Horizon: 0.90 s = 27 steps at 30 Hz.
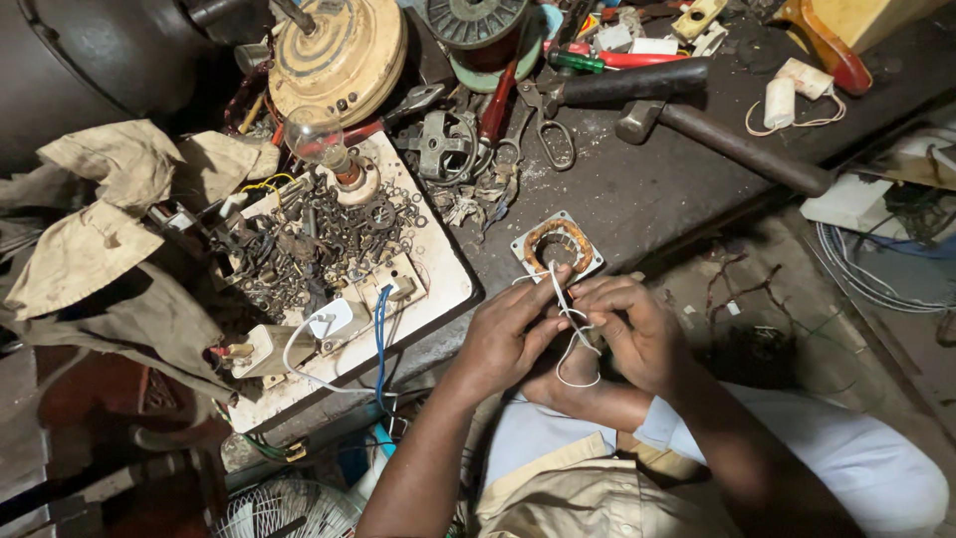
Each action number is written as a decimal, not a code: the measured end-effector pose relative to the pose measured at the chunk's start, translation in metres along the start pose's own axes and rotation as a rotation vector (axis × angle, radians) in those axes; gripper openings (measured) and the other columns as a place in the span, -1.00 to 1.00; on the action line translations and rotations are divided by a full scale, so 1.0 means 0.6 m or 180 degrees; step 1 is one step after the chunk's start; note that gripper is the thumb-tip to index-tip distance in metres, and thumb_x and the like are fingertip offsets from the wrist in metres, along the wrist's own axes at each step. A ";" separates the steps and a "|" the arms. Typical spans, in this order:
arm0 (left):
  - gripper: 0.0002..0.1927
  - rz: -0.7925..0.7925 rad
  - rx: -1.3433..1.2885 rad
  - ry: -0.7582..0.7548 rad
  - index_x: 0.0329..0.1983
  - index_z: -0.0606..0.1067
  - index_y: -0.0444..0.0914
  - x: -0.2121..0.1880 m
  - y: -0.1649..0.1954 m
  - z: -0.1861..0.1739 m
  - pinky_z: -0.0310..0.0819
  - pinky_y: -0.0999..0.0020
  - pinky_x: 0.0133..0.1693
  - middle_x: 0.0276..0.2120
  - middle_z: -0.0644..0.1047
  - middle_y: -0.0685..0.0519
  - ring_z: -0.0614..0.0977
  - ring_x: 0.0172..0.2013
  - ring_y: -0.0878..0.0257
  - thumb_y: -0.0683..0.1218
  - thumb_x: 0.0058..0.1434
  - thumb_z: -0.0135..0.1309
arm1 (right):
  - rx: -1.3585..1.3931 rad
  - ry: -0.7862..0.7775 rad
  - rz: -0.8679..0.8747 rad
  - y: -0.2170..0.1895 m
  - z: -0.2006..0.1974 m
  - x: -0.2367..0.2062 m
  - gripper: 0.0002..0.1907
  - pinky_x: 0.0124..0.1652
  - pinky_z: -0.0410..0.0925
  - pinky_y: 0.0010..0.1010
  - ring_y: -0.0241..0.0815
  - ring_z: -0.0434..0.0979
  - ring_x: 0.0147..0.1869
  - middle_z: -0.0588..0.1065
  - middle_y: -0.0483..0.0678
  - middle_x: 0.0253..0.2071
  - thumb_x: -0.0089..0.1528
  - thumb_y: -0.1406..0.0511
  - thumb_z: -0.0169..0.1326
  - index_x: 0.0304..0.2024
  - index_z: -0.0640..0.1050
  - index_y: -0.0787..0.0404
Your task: The person sits on the floor at a cluttered workbench and ties white cord around the copper windings of a square motor stator, looping and pulling the cord tight by hand around the winding bundle. They repeatedly thread the cord through and around the stator, tightening each wrap to secure the windings.
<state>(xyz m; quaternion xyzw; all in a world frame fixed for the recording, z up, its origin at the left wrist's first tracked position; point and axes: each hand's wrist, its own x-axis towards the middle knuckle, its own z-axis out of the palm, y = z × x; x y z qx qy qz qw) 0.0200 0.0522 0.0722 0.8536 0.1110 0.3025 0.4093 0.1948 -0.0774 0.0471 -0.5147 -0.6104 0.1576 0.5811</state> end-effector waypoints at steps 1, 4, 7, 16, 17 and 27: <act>-0.34 0.0034 0.0030 0.0028 0.45 0.32 -0.16 0.000 0.000 0.001 0.56 0.17 0.02 0.02 0.60 -0.10 0.66 -0.01 -0.04 -0.14 0.28 0.23 | 0.0023 0.0016 0.0020 0.000 0.001 0.002 -0.91 0.18 0.43 -0.24 -0.02 0.59 0.17 0.53 0.05 -0.09 0.40 0.47 -0.02 -0.06 0.37 0.27; -0.32 0.0093 0.0114 0.0065 0.46 0.30 -0.16 0.000 -0.001 0.002 0.56 0.16 0.04 0.08 0.60 -0.10 0.66 0.03 -0.05 -0.13 0.29 0.23 | 0.0075 0.0050 0.0091 -0.001 0.003 0.004 -0.92 0.17 0.42 -0.26 -0.04 0.57 0.15 0.54 0.08 -0.06 0.40 0.47 -0.02 -0.07 0.38 0.27; -0.29 0.0061 0.0165 0.0053 0.47 0.28 -0.16 -0.001 -0.002 0.003 0.56 0.16 0.02 0.08 0.59 -0.10 0.66 0.01 -0.05 -0.12 0.27 0.25 | 0.0120 0.0034 0.0198 -0.003 0.005 0.003 -0.93 0.14 0.42 -0.29 -0.08 0.57 0.12 0.53 0.08 -0.05 0.39 0.48 -0.02 -0.09 0.40 0.28; -0.26 -0.0087 0.0191 0.0102 0.50 0.25 -0.10 -0.004 0.000 0.006 0.58 0.21 -0.11 -0.04 0.61 -0.11 0.69 -0.15 0.04 -0.14 0.27 0.26 | 0.0184 -0.0280 0.0444 0.001 -0.019 0.015 -0.92 0.13 0.41 -0.30 -0.11 0.56 0.06 0.54 -0.01 -0.15 0.33 0.50 0.03 -0.15 0.44 0.27; -0.25 -0.0071 0.0138 0.0112 0.49 0.25 -0.10 -0.004 -0.001 0.005 0.59 0.21 -0.11 -0.03 0.60 -0.12 0.69 -0.16 0.05 -0.14 0.27 0.26 | 0.0248 -0.0316 0.0646 0.000 -0.027 0.011 -0.91 0.06 0.43 -0.32 -0.13 0.57 0.00 0.53 -0.01 -0.15 0.31 0.50 0.03 -0.15 0.44 0.27; -0.26 0.0359 0.0321 0.0176 0.51 0.19 -0.15 -0.005 -0.008 0.005 0.58 0.17 -0.01 0.16 0.56 -0.17 0.66 0.02 -0.08 -0.14 0.30 0.21 | 0.1810 -0.0172 0.0334 -0.056 -0.049 -0.070 -0.89 0.20 0.46 -0.07 -0.20 0.61 -0.20 0.48 -0.06 -0.33 0.46 0.31 -0.01 -0.04 0.36 0.19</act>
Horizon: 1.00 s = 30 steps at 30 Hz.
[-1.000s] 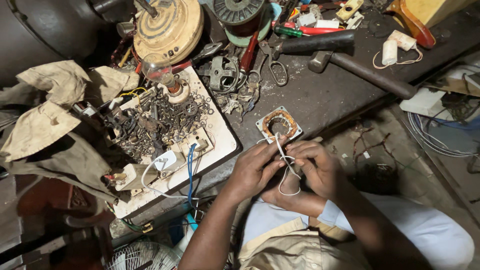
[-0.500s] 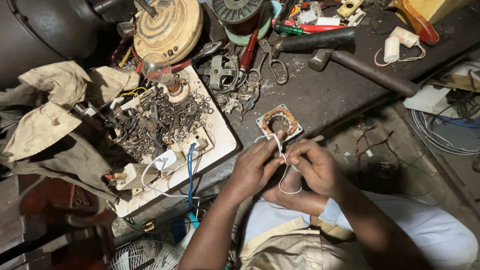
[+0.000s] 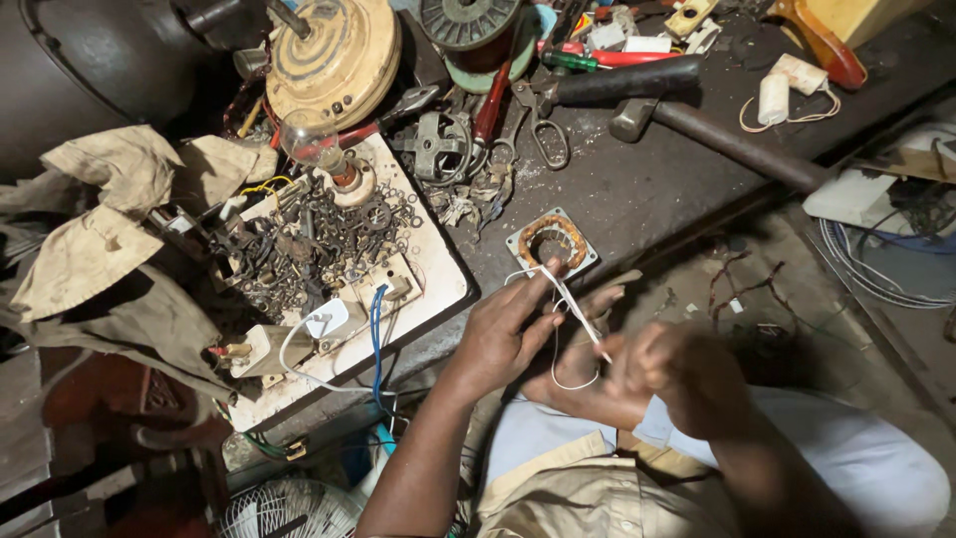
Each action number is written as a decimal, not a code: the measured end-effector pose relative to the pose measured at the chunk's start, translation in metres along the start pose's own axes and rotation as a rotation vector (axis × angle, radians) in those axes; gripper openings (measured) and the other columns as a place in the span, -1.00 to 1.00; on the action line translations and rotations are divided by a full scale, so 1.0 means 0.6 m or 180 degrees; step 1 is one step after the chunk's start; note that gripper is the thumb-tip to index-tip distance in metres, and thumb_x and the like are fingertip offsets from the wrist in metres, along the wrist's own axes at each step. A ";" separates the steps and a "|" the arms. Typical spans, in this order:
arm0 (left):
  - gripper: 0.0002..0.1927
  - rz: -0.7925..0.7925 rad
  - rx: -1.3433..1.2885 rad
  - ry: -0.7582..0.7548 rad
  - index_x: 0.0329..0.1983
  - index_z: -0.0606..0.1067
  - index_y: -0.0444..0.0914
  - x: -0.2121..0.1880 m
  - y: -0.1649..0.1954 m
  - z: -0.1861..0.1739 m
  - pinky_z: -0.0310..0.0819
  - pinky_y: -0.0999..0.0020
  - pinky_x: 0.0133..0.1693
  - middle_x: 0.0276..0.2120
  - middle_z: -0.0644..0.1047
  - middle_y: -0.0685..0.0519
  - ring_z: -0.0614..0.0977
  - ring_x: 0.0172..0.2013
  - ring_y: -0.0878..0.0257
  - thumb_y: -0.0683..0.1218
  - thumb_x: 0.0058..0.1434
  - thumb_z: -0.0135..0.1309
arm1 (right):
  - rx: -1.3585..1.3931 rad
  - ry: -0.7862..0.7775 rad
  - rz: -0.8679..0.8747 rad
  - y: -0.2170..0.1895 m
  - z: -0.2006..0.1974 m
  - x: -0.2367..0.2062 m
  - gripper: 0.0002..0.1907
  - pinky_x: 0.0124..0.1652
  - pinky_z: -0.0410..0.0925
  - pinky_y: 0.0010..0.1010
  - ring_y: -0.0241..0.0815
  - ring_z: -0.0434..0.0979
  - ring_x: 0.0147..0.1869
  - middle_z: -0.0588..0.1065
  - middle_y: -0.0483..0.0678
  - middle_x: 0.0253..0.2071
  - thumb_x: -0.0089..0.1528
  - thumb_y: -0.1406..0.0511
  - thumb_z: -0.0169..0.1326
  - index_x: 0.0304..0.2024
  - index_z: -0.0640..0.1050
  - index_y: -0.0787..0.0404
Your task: The person sits on the floor at a cluttered workbench and ties white cord around the copper windings of a square motor stator, looping and pulling the cord tight by hand around the winding bundle. They repeatedly thread the cord through and around the stator, tightening each wrap to secure the windings.
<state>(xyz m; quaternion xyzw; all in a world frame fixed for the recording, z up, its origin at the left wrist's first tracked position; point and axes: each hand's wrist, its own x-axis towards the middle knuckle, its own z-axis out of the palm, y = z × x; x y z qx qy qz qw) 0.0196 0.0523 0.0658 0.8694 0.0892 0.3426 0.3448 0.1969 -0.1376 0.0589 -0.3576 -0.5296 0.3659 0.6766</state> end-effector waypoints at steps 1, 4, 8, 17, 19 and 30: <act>-0.26 -0.0047 0.0002 -0.0021 0.50 0.20 -0.16 0.000 0.000 0.000 0.58 0.16 -0.02 0.14 0.56 -0.17 0.66 0.00 -0.07 -0.14 0.30 0.22 | 0.0100 0.0204 -0.0001 -0.002 0.003 -0.008 -0.92 0.08 0.47 -0.15 -0.26 0.54 -0.27 0.46 -0.08 -0.33 0.48 0.31 -0.02 -0.04 0.38 0.18; -0.27 -0.0163 0.0014 -0.0082 0.50 0.22 -0.16 -0.001 0.001 0.001 0.57 0.15 -0.04 0.08 0.57 -0.15 0.66 -0.04 -0.06 -0.13 0.30 0.23 | 0.0235 0.1076 0.0351 0.002 0.005 -0.011 -0.93 -0.20 0.41 -0.36 -0.37 0.34 -0.41 0.41 -0.11 -0.33 0.49 0.33 -0.03 -0.02 0.40 0.19; -0.25 -0.0254 0.0054 -0.0206 0.52 0.21 -0.17 -0.005 -0.001 0.003 0.56 0.13 -0.04 0.02 0.57 -0.13 0.65 -0.05 -0.08 -0.13 0.29 0.23 | -0.0109 0.2183 0.1357 0.029 0.010 0.024 -0.82 -0.38 0.21 -0.47 -0.36 0.24 -0.42 0.45 -0.02 -0.26 0.41 0.36 -0.03 0.04 0.40 0.27; -0.22 -0.0231 -0.0100 -0.0224 0.54 0.15 -0.14 -0.008 -0.004 0.001 0.57 0.15 -0.02 0.10 0.56 -0.15 0.66 -0.03 -0.06 -0.13 0.31 0.22 | -0.0150 0.0831 0.1492 0.034 0.035 0.045 -0.79 0.06 0.34 -0.47 -0.34 0.46 0.02 0.48 -0.04 -0.10 0.40 0.42 -0.07 0.07 0.45 0.37; -0.21 -0.0260 -0.0061 -0.0224 0.55 0.15 -0.14 -0.009 -0.003 0.001 0.56 0.14 -0.02 0.09 0.56 -0.15 0.65 -0.02 -0.08 -0.13 0.30 0.23 | -0.0121 0.0809 0.1613 0.035 0.029 0.034 -0.79 0.02 0.35 -0.47 -0.35 0.46 -0.03 0.49 -0.04 -0.13 0.42 0.41 -0.07 0.07 0.47 0.38; -0.22 -0.0337 -0.0120 -0.0277 0.54 0.15 -0.16 -0.009 -0.001 -0.001 0.56 0.17 -0.11 -0.05 0.57 -0.10 0.67 -0.19 0.06 -0.13 0.31 0.23 | -0.2060 0.0943 0.2674 0.012 -0.009 -0.073 -0.76 -0.12 0.43 -0.45 -0.36 0.59 -0.15 0.62 -0.16 -0.26 0.27 0.29 0.06 -0.07 0.57 0.27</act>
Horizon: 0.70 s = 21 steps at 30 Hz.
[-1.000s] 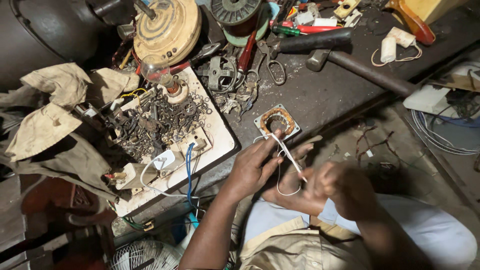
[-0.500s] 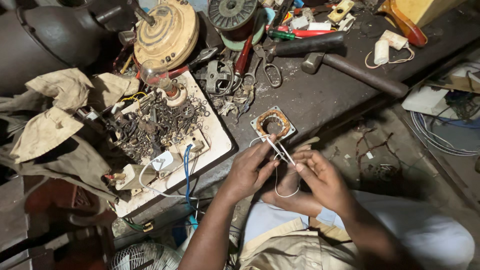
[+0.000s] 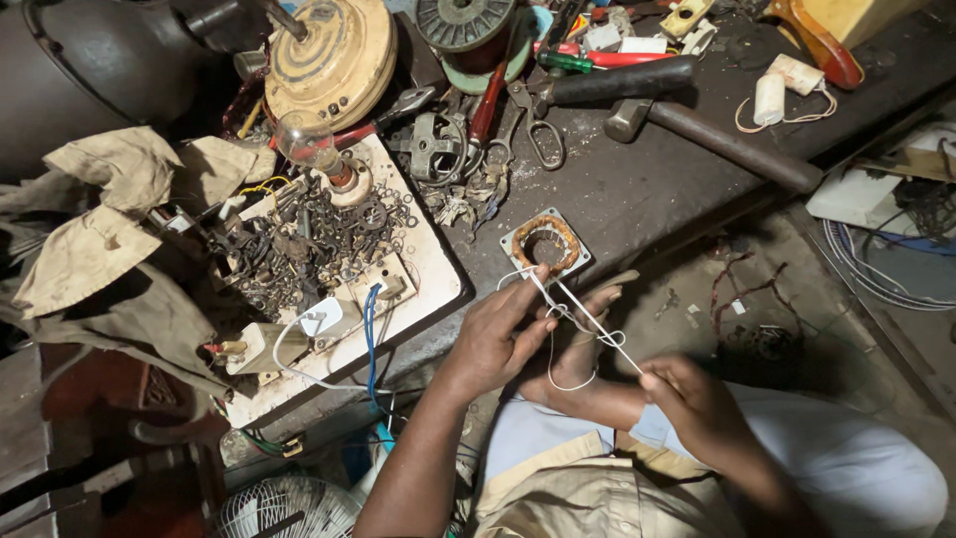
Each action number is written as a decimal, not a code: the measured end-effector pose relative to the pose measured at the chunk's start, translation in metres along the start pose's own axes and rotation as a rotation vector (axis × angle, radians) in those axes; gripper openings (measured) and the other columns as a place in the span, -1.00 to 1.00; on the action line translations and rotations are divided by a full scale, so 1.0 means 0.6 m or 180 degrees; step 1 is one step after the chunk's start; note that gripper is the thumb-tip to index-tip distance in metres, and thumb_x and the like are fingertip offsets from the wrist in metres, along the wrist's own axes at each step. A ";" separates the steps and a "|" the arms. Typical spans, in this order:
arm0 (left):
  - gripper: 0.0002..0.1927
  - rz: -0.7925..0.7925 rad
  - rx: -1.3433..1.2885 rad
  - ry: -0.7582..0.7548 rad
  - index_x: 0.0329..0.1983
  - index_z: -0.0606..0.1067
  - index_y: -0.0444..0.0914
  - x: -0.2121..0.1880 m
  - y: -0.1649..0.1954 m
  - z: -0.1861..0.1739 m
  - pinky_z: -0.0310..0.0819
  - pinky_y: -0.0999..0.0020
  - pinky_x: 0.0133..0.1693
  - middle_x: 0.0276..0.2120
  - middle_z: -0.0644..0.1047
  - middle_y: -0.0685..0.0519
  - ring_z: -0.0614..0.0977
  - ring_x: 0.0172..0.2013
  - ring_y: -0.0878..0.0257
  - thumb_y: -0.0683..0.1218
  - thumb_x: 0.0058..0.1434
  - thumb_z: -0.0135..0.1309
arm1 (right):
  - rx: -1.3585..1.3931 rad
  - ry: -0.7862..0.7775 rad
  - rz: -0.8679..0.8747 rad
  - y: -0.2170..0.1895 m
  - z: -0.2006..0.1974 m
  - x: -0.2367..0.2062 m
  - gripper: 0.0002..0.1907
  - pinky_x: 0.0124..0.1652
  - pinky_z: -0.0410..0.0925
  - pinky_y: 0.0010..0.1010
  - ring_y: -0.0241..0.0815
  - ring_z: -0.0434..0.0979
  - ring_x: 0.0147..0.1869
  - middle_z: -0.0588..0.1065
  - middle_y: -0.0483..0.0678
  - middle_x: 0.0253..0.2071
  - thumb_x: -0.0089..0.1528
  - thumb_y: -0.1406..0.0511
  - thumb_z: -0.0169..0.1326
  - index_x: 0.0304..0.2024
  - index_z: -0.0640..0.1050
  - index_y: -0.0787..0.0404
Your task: The person sits on the floor at a cluttered workbench and ties white cord around the copper windings of a square motor stator, looping and pulling the cord tight by hand around the winding bundle. They repeatedly thread the cord through and around the stator, tightening each wrap to secure the windings.
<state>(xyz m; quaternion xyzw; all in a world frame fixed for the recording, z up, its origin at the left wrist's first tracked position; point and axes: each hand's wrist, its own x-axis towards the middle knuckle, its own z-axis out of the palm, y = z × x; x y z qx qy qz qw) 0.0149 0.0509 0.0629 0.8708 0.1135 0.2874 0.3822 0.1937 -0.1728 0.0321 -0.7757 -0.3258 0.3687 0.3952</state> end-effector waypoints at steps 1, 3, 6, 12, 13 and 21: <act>-0.22 0.0037 0.0003 0.0017 0.54 0.15 -0.16 0.000 0.000 0.000 0.56 0.17 -0.11 -0.07 0.57 -0.09 0.67 -0.19 0.07 -0.13 0.31 0.23 | -0.0197 -0.0014 -0.0044 0.014 -0.006 -0.008 -0.76 -0.13 0.43 -0.44 -0.34 0.58 -0.17 0.61 -0.15 -0.29 0.28 0.27 0.05 -0.07 0.57 0.26; -0.21 0.0118 0.0010 0.0049 0.55 0.14 -0.16 0.000 0.000 0.000 0.55 0.18 -0.12 -0.09 0.57 -0.08 0.66 -0.20 0.08 -0.14 0.32 0.22 | -0.0590 -0.0032 -0.0135 0.047 -0.022 -0.028 -0.76 -0.14 0.44 -0.42 -0.30 0.56 -0.20 0.59 -0.14 -0.35 0.31 0.23 0.03 -0.07 0.58 0.23; -0.21 0.0114 0.0013 0.0035 0.55 0.14 -0.15 -0.001 0.000 -0.001 0.56 0.18 -0.11 -0.10 0.57 -0.07 0.66 -0.19 0.08 -0.14 0.32 0.22 | 0.0682 -0.0047 -0.0267 0.103 -0.029 -0.052 -0.73 -0.20 0.42 -0.35 -0.23 0.52 -0.26 0.58 0.02 -0.30 0.28 0.22 0.10 -0.09 0.60 0.29; -0.22 -0.0091 -0.0037 -0.0031 0.55 0.16 -0.15 -0.004 0.001 0.000 0.56 0.18 -0.12 -0.15 0.56 -0.05 0.65 -0.20 0.06 -0.13 0.33 0.23 | -0.0707 0.0385 0.1069 0.159 -0.080 -0.093 -0.73 -0.21 0.45 -0.23 -0.04 0.54 -0.27 0.57 0.05 -0.26 0.27 0.19 0.19 -0.02 0.63 0.13; -0.22 0.0065 0.0029 0.0069 0.55 0.16 -0.15 -0.003 0.000 0.001 0.55 0.17 -0.09 -0.07 0.56 -0.10 0.65 -0.15 0.01 -0.13 0.32 0.23 | -0.1090 0.0435 0.0788 0.157 -0.085 -0.081 -0.74 -0.17 0.44 -0.24 -0.02 0.56 -0.20 0.59 0.07 -0.23 0.29 0.19 0.17 -0.02 0.64 0.13; -0.23 0.0168 0.0058 0.0089 0.53 0.17 -0.16 -0.005 -0.008 0.002 0.55 0.14 -0.08 0.00 0.57 -0.16 0.64 -0.14 -0.04 -0.13 0.31 0.23 | -0.0997 0.1364 -0.1207 -0.010 -0.034 0.023 -0.82 -0.21 0.43 -0.34 -0.05 0.63 -0.23 0.58 0.04 -0.27 0.26 0.24 0.20 -0.16 0.64 0.19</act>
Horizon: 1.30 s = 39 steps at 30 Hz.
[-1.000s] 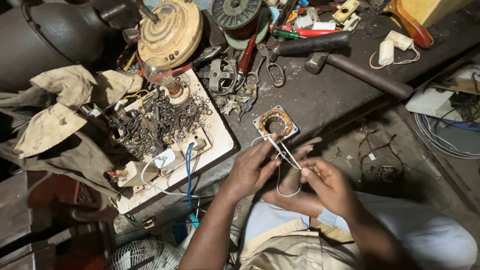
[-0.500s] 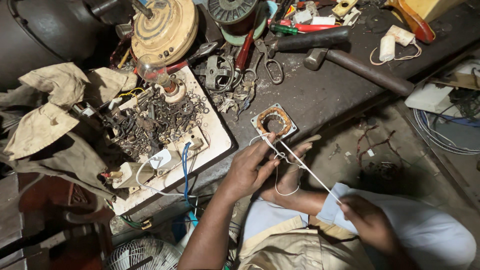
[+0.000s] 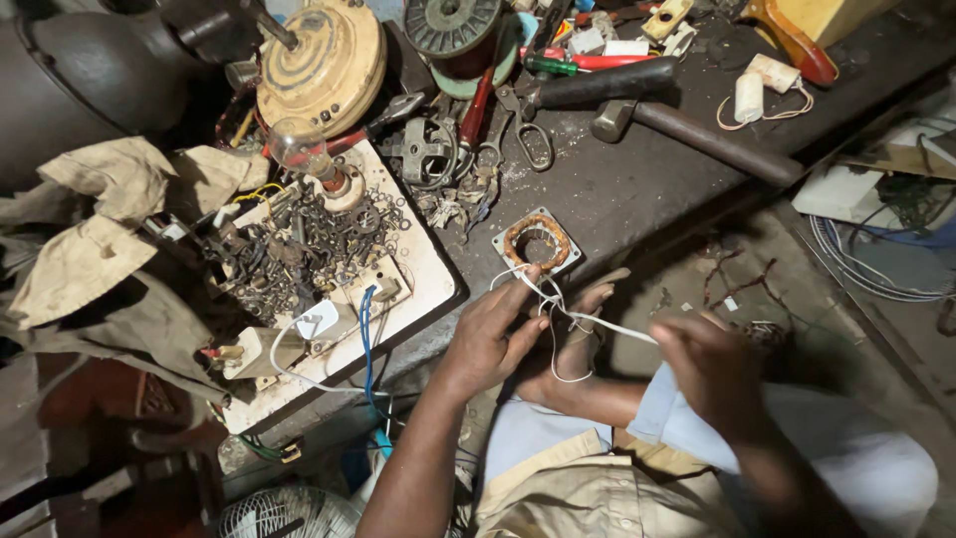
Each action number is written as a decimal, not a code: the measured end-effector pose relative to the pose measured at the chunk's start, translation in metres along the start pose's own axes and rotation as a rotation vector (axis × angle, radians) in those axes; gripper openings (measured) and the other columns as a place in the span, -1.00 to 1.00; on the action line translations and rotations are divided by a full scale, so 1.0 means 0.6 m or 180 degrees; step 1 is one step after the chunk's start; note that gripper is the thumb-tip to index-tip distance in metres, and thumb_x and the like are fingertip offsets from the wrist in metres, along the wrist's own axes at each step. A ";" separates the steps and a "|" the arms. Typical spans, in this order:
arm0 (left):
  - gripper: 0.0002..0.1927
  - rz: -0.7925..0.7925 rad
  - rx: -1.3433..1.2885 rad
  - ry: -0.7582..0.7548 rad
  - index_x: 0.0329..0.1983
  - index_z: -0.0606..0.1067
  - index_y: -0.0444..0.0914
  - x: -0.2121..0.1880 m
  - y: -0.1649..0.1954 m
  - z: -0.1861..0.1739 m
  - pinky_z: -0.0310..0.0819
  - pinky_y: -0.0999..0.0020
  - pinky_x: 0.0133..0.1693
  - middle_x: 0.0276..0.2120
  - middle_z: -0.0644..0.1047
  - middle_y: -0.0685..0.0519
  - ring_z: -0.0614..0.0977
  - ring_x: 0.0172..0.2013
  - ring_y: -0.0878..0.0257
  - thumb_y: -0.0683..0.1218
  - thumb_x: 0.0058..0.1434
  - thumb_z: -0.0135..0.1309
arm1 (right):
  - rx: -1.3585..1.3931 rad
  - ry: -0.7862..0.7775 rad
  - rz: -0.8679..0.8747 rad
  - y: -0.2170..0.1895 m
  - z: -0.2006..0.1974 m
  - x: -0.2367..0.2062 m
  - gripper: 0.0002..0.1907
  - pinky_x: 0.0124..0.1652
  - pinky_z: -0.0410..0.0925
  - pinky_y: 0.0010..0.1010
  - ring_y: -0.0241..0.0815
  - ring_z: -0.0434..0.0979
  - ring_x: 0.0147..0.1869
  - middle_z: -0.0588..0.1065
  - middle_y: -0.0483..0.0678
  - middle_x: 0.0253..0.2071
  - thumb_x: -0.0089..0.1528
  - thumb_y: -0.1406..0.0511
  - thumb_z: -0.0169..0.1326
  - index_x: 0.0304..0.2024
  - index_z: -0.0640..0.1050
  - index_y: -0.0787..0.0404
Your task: The person sits on the floor at a cluttered workbench and ties white cord around the copper windings of a square motor stator, looping and pulling the cord tight by hand around the winding bundle. They repeatedly thread the cord through and around the stator, tightening each wrap to secure the windings.
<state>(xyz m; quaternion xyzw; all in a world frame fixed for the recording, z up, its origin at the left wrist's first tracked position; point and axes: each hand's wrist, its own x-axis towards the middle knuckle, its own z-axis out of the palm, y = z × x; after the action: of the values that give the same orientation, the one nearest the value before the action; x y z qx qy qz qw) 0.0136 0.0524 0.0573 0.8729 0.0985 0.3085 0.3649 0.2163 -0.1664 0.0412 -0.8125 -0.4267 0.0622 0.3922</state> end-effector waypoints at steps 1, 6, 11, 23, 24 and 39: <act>-0.23 -0.0027 -0.0018 -0.0017 0.53 0.17 -0.17 0.000 0.000 0.000 0.55 0.14 -0.08 -0.02 0.57 -0.15 0.65 -0.15 -0.03 -0.13 0.31 0.23 | 0.0100 0.0055 -0.0113 -0.030 0.016 0.021 -0.83 -0.25 0.42 -0.37 -0.10 0.63 -0.29 0.58 0.00 -0.31 0.25 0.25 0.22 -0.18 0.64 0.20; -0.23 -0.0116 -0.0089 -0.0029 0.52 0.18 -0.18 0.001 0.003 -0.001 0.56 0.19 -0.14 -0.02 0.58 -0.15 0.67 -0.21 0.05 -0.15 0.30 0.23 | 0.0801 -0.0209 -0.0370 -0.132 0.075 0.101 -0.81 -0.40 0.40 -0.33 -0.13 0.58 -0.42 0.55 0.03 -0.39 0.18 0.29 0.26 -0.21 0.64 0.27; -0.25 -0.0071 -0.0143 0.0005 0.51 0.20 -0.18 0.001 0.002 -0.002 0.58 0.22 -0.18 -0.03 0.58 -0.13 0.68 -0.25 0.09 -0.18 0.29 0.23 | 0.0749 -0.0165 -0.0690 -0.140 0.100 0.106 -0.89 -0.36 0.39 -0.29 -0.06 0.58 -0.37 0.54 0.04 -0.38 0.21 0.34 0.21 -0.26 0.61 0.28; -0.25 -0.0008 -0.0144 0.0041 0.51 0.19 -0.17 -0.001 0.000 0.003 0.60 0.22 -0.15 0.02 0.58 -0.14 0.70 -0.23 0.11 -0.15 0.31 0.24 | 0.0699 -0.0516 -0.0408 -0.097 0.066 0.060 -0.91 -0.43 0.37 -0.35 -0.15 0.60 -0.41 0.56 0.01 -0.38 0.21 0.36 0.19 -0.27 0.62 0.28; -0.25 -0.0060 -0.0138 0.0014 0.51 0.20 -0.15 -0.001 0.000 0.003 0.60 0.22 -0.15 0.02 0.58 -0.14 0.71 -0.22 0.12 -0.14 0.31 0.24 | 0.0754 -0.0515 -0.0393 -0.090 0.062 0.051 -0.90 -0.44 0.39 -0.38 -0.20 0.62 -0.41 0.57 -0.01 -0.36 0.20 0.37 0.18 -0.24 0.62 0.27; -0.22 -0.0210 0.0049 -0.0021 0.53 0.17 -0.16 0.004 0.003 0.003 0.56 0.13 -0.09 0.00 0.59 -0.16 0.67 -0.13 -0.03 -0.11 0.29 0.23 | 0.0807 -0.1353 -0.0161 -0.016 0.027 -0.028 -0.91 -0.46 0.33 -0.38 -0.20 0.54 -0.50 0.49 -0.02 -0.53 0.17 0.36 0.19 -0.39 0.62 0.29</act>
<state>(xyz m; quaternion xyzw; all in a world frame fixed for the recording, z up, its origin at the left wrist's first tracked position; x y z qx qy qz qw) 0.0165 0.0509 0.0588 0.8730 0.1285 0.2927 0.3685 0.1925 -0.1665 0.0327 -0.7146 -0.5086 0.2750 0.3938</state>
